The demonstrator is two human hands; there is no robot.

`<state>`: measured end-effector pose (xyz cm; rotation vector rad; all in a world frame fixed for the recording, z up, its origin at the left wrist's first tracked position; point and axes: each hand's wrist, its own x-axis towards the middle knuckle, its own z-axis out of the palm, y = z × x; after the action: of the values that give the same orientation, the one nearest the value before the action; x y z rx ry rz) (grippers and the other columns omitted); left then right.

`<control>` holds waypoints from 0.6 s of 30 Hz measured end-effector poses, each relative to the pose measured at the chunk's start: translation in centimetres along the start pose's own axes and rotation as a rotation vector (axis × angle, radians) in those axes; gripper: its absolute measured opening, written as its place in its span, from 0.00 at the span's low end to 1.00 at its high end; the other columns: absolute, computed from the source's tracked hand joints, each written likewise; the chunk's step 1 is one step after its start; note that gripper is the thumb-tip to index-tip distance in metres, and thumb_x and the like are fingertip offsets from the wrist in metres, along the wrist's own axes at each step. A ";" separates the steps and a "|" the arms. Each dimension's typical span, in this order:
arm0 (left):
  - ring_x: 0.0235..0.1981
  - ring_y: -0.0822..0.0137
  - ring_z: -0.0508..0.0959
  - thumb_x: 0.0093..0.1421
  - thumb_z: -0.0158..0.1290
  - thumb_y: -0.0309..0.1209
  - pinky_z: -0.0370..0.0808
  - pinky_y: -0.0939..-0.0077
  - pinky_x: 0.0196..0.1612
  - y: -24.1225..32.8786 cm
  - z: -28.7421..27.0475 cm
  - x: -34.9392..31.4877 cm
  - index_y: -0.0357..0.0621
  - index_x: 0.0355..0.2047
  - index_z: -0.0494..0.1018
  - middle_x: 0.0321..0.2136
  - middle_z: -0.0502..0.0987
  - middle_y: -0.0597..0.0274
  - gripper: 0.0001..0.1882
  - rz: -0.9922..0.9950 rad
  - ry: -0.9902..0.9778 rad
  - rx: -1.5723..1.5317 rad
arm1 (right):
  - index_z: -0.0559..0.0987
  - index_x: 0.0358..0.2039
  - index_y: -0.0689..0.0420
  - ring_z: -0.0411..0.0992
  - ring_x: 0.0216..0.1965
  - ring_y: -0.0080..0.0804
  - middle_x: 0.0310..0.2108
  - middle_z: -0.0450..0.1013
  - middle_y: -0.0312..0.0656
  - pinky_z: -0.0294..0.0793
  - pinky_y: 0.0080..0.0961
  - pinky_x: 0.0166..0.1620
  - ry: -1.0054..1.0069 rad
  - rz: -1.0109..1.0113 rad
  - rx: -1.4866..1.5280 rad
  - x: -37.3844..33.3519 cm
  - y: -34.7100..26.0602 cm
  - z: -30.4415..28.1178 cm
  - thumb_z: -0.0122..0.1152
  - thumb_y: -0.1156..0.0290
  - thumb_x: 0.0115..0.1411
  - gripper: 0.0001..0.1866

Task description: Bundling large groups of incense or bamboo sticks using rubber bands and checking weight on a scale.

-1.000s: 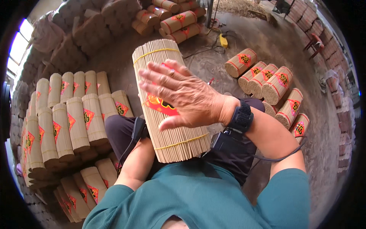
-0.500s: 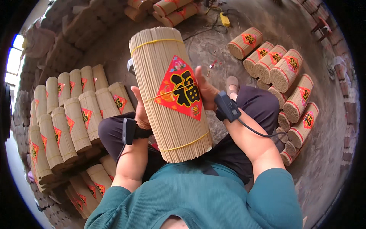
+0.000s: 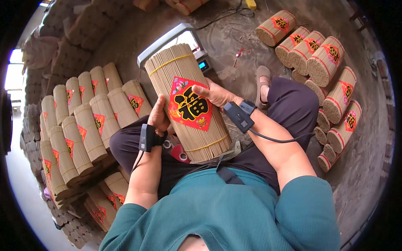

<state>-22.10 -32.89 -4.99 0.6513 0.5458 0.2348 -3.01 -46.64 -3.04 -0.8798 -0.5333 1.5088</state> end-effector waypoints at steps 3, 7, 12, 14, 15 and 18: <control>0.46 0.61 0.76 0.53 0.61 0.47 0.74 0.65 0.50 -1.5 -1.7 1.3 0.39 0.54 0.64 0.47 0.75 0.54 0.34 -0.031 0.026 -0.133 | 0.57 0.60 0.63 0.66 0.54 0.31 0.52 0.67 0.47 0.68 0.29 0.56 0.052 -0.034 -0.113 0.8 0.8 -0.5 0.68 0.36 0.42 0.56; 0.45 0.61 0.77 0.52 0.62 0.47 0.75 0.65 0.49 -2.1 -3.0 2.2 0.39 0.54 0.64 0.46 0.75 0.54 0.35 -0.084 0.029 -0.225 | 0.57 0.60 0.64 0.66 0.54 0.31 0.52 0.67 0.47 0.68 0.29 0.56 0.060 -0.005 -0.131 2.0 1.8 -1.8 0.68 0.35 0.40 0.58; 0.49 0.53 0.74 0.51 0.62 0.50 0.73 0.51 0.53 -2.1 -4.5 3.3 0.40 0.56 0.61 0.50 0.72 0.49 0.40 -0.012 0.031 -0.194 | 0.56 0.60 0.66 0.66 0.53 0.32 0.52 0.67 0.48 0.69 0.28 0.55 0.101 0.053 -0.100 3.4 2.7 -2.8 0.68 0.34 0.39 0.60; 0.48 0.56 0.75 0.53 0.61 0.49 0.74 0.56 0.51 -1.9 -4.4 3.8 0.39 0.55 0.63 0.49 0.74 0.51 0.37 0.002 0.017 -0.151 | 0.56 0.59 0.66 0.67 0.53 0.32 0.51 0.67 0.48 0.69 0.28 0.55 0.118 0.067 -0.108 3.8 2.6 -2.9 0.68 0.35 0.39 0.59; 0.46 0.60 0.76 0.53 0.61 0.46 0.74 0.62 0.50 -1.4 -2.8 4.0 0.39 0.55 0.62 0.48 0.74 0.54 0.36 0.027 0.035 -0.080 | 0.57 0.59 0.66 0.67 0.53 0.32 0.51 0.68 0.48 0.69 0.28 0.55 0.123 0.061 -0.108 4.0 2.8 -3.3 0.69 0.35 0.39 0.59; 0.43 0.66 0.77 0.54 0.61 0.41 0.75 0.71 0.47 -0.8 -2.0 4.6 0.38 0.54 0.61 0.46 0.75 0.58 0.33 0.052 0.078 -0.016 | 0.58 0.59 0.66 0.67 0.53 0.32 0.51 0.68 0.48 0.69 0.29 0.55 0.138 0.065 -0.108 4.6 2.3 -3.5 0.70 0.37 0.40 0.57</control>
<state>-19.35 -30.76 -8.73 0.6429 0.6018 0.3142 -1.55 -43.03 -7.91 -1.0858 -0.4922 1.4753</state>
